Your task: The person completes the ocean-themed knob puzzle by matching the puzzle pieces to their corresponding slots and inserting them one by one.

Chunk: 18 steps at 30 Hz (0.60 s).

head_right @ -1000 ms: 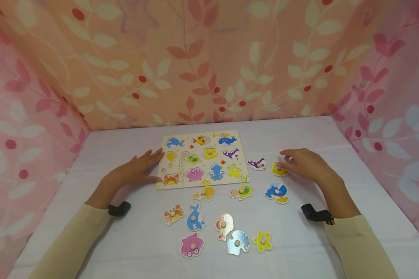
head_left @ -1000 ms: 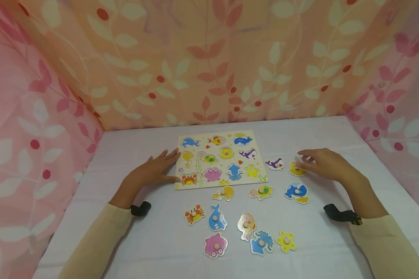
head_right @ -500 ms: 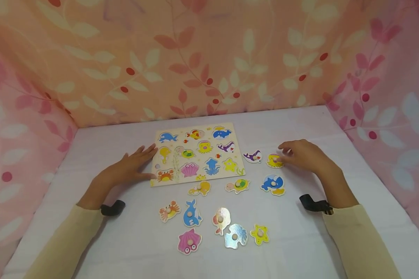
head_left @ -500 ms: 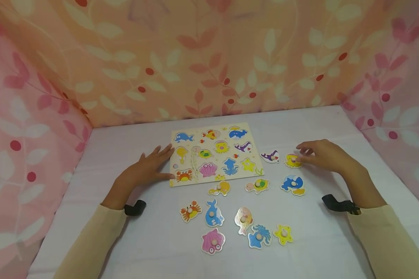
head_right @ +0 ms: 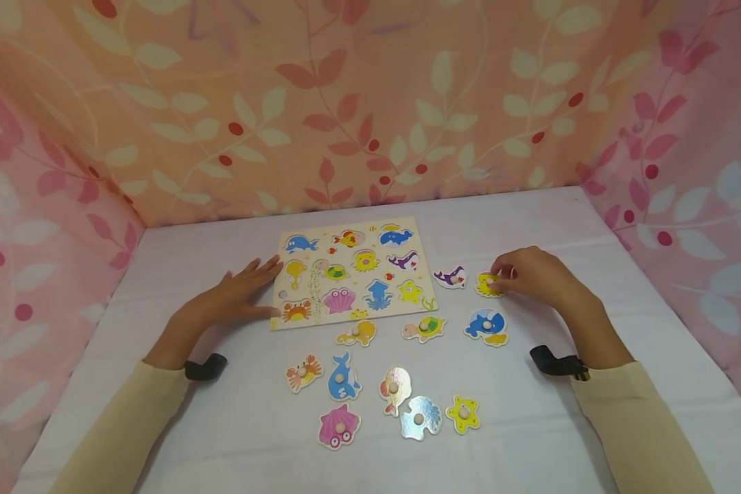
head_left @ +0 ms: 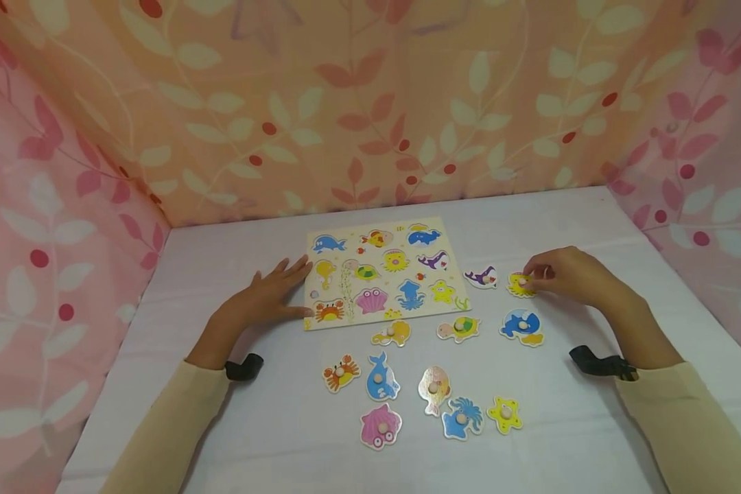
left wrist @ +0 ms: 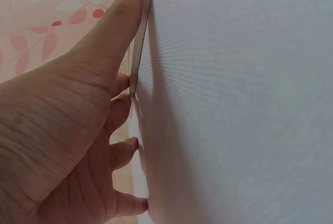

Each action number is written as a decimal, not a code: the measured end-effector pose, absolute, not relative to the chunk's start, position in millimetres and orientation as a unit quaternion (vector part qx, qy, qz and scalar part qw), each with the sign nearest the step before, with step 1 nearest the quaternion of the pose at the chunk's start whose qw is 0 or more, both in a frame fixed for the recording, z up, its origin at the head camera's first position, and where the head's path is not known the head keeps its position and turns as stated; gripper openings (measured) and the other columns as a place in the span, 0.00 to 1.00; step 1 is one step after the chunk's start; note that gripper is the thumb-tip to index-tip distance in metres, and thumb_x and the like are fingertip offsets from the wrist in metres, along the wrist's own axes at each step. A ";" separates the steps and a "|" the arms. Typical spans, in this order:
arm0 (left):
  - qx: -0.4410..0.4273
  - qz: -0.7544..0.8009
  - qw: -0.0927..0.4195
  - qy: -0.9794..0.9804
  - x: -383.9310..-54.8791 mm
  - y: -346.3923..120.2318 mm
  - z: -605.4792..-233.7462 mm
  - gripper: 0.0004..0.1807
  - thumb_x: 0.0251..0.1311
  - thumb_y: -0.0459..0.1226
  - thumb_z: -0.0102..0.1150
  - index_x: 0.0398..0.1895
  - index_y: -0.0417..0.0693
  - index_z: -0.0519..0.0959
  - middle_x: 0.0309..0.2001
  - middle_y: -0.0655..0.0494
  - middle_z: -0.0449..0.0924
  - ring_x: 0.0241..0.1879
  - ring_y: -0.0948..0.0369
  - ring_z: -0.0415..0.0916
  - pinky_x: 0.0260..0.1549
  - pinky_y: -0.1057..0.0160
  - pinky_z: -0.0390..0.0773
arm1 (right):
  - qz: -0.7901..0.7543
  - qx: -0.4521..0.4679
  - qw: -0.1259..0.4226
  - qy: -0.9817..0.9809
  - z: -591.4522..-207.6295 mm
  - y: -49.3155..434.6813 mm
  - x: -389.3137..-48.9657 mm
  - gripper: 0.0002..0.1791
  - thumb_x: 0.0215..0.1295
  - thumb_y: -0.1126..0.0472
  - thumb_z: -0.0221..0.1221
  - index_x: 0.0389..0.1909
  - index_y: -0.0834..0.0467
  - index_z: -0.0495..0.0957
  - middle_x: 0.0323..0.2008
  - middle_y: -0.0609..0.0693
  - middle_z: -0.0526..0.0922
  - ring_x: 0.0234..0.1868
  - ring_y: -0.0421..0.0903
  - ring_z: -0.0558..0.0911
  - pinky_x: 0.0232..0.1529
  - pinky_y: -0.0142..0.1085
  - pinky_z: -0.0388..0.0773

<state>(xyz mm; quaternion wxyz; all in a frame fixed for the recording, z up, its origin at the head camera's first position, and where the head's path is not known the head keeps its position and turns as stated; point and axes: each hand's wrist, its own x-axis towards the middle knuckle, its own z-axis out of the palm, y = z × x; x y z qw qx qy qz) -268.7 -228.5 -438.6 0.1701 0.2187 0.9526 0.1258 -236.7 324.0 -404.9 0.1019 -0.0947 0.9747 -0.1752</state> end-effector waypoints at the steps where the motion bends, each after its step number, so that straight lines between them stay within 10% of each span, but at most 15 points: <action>1: 0.219 0.125 0.171 0.952 -268.3 -229.1 -439.4 0.59 0.57 0.65 0.64 0.83 0.57 0.45 0.83 0.55 0.37 0.80 0.42 0.31 0.67 0.25 0.35 | -0.175 -0.094 0.102 0.975 -406.4 323.5 -237.0 0.15 0.62 0.54 0.71 0.46 0.56 0.88 0.31 0.47 0.81 0.36 0.48 0.76 0.41 0.45 0.81; 18: 0.219 0.121 0.164 0.954 -268.1 -231.9 -441.0 0.59 0.56 0.68 0.63 0.83 0.60 0.44 0.83 0.57 0.37 0.80 0.43 0.30 0.69 0.26 0.33 | -0.170 -0.089 0.089 0.977 -414.6 318.5 -241.4 0.12 0.63 0.58 0.71 0.45 0.58 0.88 0.33 0.49 0.84 0.38 0.50 0.77 0.45 0.49 0.80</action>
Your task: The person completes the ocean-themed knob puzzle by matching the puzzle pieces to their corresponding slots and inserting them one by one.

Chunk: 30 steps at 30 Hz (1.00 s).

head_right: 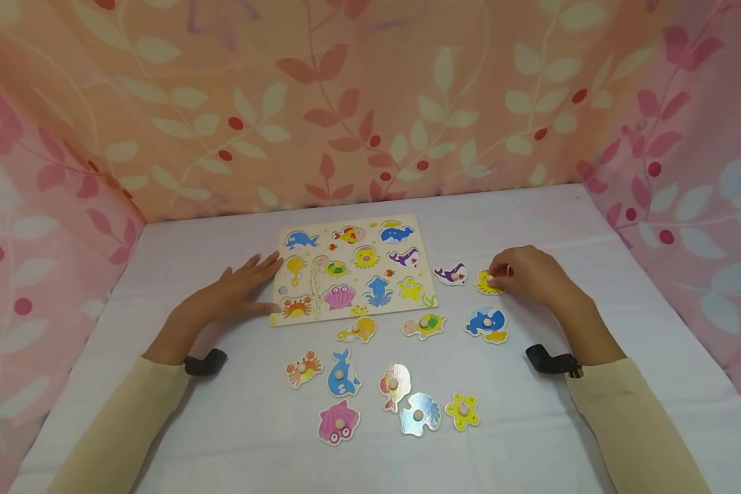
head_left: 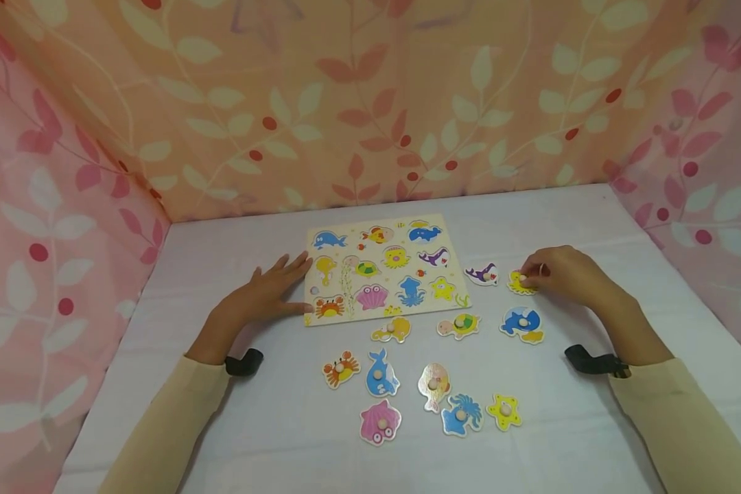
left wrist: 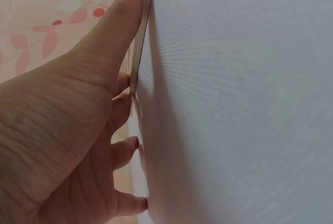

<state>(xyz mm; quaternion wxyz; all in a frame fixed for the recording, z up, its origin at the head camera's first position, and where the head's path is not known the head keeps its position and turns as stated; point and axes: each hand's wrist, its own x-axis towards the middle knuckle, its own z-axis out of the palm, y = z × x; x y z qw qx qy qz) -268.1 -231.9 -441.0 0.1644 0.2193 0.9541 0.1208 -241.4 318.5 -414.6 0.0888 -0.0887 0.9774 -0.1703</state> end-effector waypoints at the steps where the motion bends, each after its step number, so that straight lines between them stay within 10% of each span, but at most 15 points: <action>1: 0.219 0.121 0.164 0.954 -268.4 -231.9 -440.9 0.59 0.56 0.68 0.63 0.83 0.60 0.44 0.83 0.57 0.37 0.80 0.43 0.30 0.69 0.26 0.33 | -0.172 -0.087 0.088 0.977 -415.2 318.7 -241.9 0.12 0.63 0.58 0.71 0.45 0.58 0.88 0.34 0.49 0.84 0.38 0.50 0.77 0.45 0.49 0.80; 30: 0.219 0.134 0.169 0.951 -265.7 -229.3 -437.3 0.57 0.59 0.63 0.65 0.83 0.58 0.44 0.83 0.56 0.36 0.80 0.43 0.30 0.68 0.26 0.32 | -0.262 -0.115 0.020 0.958 -434.6 340.3 -243.9 0.10 0.63 0.59 0.71 0.43 0.58 0.88 0.40 0.52 0.88 0.41 0.50 0.79 0.41 0.28 0.76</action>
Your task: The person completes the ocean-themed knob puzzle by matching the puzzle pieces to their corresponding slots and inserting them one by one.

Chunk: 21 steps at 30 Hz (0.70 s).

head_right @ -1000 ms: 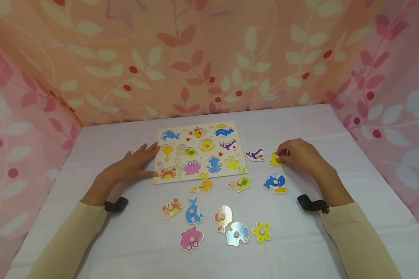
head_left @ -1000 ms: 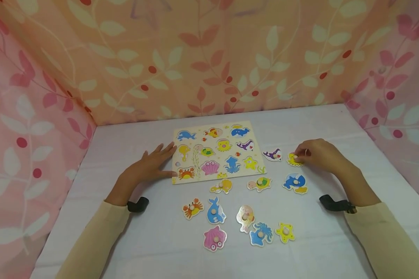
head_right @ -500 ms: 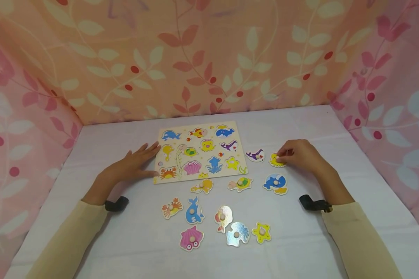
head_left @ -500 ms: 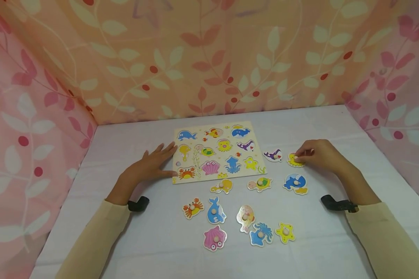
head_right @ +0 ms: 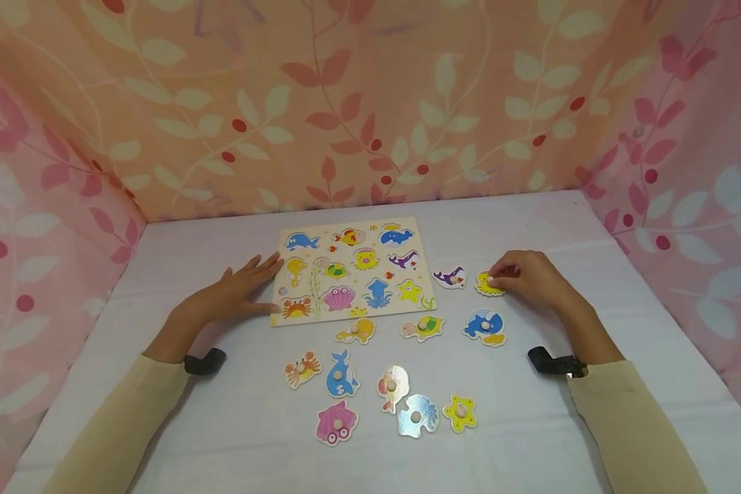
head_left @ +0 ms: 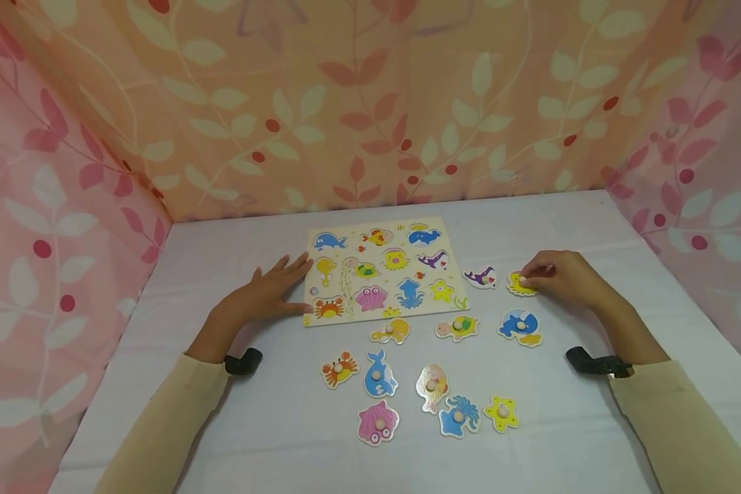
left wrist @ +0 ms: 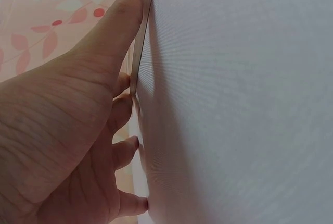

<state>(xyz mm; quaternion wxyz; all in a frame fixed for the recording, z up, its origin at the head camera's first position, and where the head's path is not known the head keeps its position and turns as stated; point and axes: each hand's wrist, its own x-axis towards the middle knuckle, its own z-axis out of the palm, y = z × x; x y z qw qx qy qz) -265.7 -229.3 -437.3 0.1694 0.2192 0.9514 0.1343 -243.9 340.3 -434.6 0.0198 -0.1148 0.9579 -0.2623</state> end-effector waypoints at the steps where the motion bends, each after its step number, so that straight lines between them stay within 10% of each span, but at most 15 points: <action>1: 0.219 0.133 0.170 0.951 -265.3 -229.7 -437.3 0.57 0.59 0.63 0.65 0.83 0.57 0.44 0.83 0.56 0.36 0.80 0.42 0.30 0.68 0.26 0.32 | -0.261 -0.115 0.017 0.958 -434.8 339.6 -243.8 0.10 0.63 0.59 0.71 0.43 0.58 0.88 0.40 0.52 0.87 0.41 0.50 0.79 0.40 0.28 0.76; 13: 0.220 0.130 0.172 0.951 -269.1 -231.7 -438.6 0.57 0.59 0.66 0.62 0.83 0.59 0.43 0.83 0.57 0.35 0.80 0.44 0.27 0.69 0.27 0.31 | -0.269 -0.140 -0.020 0.953 -416.0 317.1 -240.7 0.09 0.62 0.60 0.71 0.42 0.58 0.87 0.40 0.53 0.87 0.46 0.55 0.81 0.53 0.59 0.78; 21: 0.213 0.123 0.171 0.954 -267.6 -229.5 -440.7 0.58 0.58 0.66 0.63 0.83 0.60 0.43 0.83 0.57 0.36 0.80 0.43 0.28 0.69 0.26 0.32 | -0.253 -0.165 -0.037 0.953 -412.2 294.2 -237.7 0.09 0.61 0.60 0.72 0.41 0.56 0.88 0.37 0.50 0.86 0.45 0.54 0.81 0.53 0.61 0.77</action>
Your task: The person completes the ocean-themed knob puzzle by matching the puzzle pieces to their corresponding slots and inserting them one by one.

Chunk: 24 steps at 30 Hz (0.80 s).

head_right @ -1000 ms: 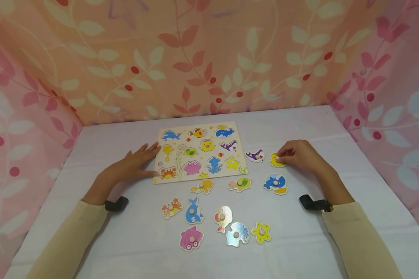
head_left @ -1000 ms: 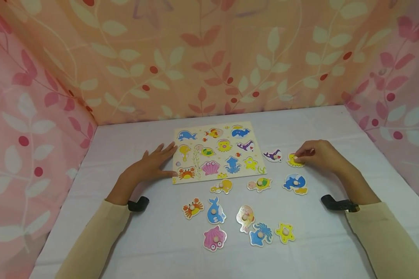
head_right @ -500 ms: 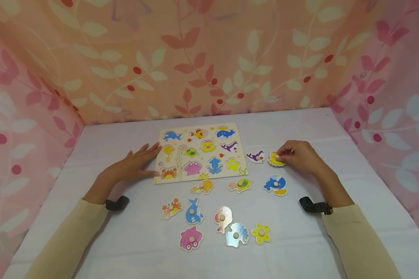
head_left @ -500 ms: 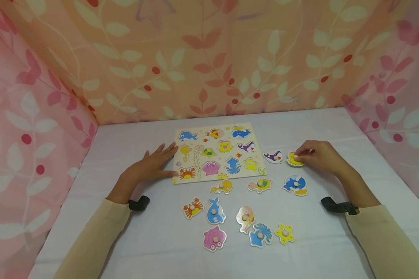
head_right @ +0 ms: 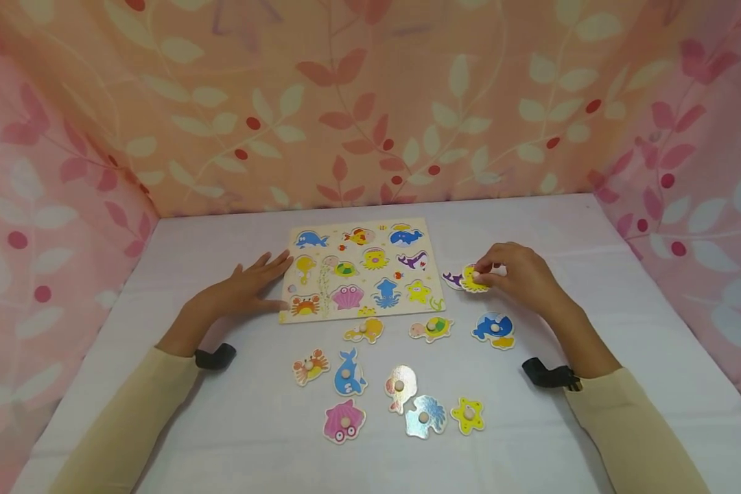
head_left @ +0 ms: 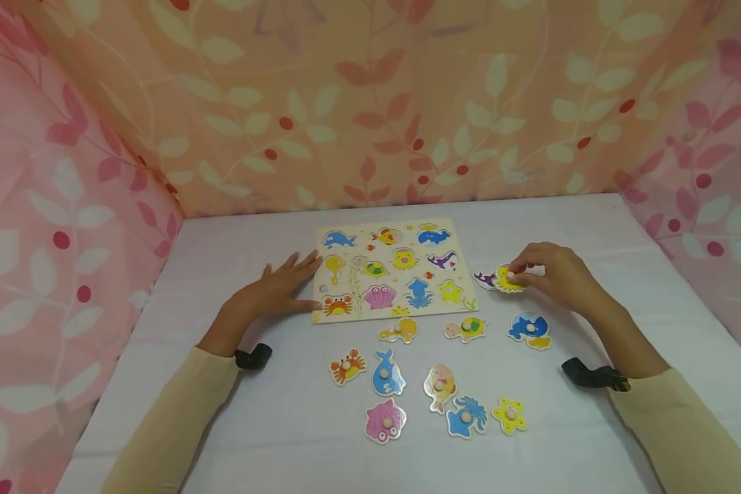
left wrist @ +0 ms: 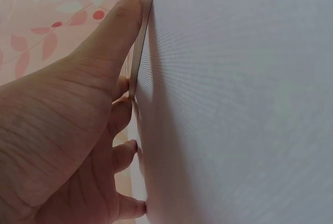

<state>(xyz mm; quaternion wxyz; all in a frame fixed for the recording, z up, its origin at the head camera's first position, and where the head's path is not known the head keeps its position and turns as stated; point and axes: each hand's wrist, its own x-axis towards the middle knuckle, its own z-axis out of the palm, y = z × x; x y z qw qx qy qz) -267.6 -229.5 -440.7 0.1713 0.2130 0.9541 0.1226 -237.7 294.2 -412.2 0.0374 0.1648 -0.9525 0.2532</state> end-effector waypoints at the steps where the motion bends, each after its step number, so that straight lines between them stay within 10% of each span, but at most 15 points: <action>1: 0.212 0.125 0.171 0.954 -267.5 -229.3 -440.6 0.58 0.58 0.65 0.63 0.83 0.59 0.43 0.83 0.56 0.36 0.80 0.43 0.28 0.69 0.26 0.31 | 0.254 0.167 0.038 -0.952 -411.9 291.4 -238.2 0.09 0.61 0.60 0.72 0.41 0.56 0.88 0.37 0.50 0.86 0.45 0.54 0.81 0.52 0.60 0.78; 24: 0.207 0.127 0.181 0.953 -266.8 -227.2 -436.6 0.57 0.59 0.65 0.63 0.83 0.60 0.42 0.83 0.58 0.34 0.80 0.44 0.27 0.69 0.28 0.29 | 0.244 0.218 0.035 -0.944 -395.0 236.4 -264.6 0.11 0.60 0.59 0.73 0.43 0.55 0.87 0.35 0.46 0.85 0.40 0.49 0.77 0.42 0.44 0.76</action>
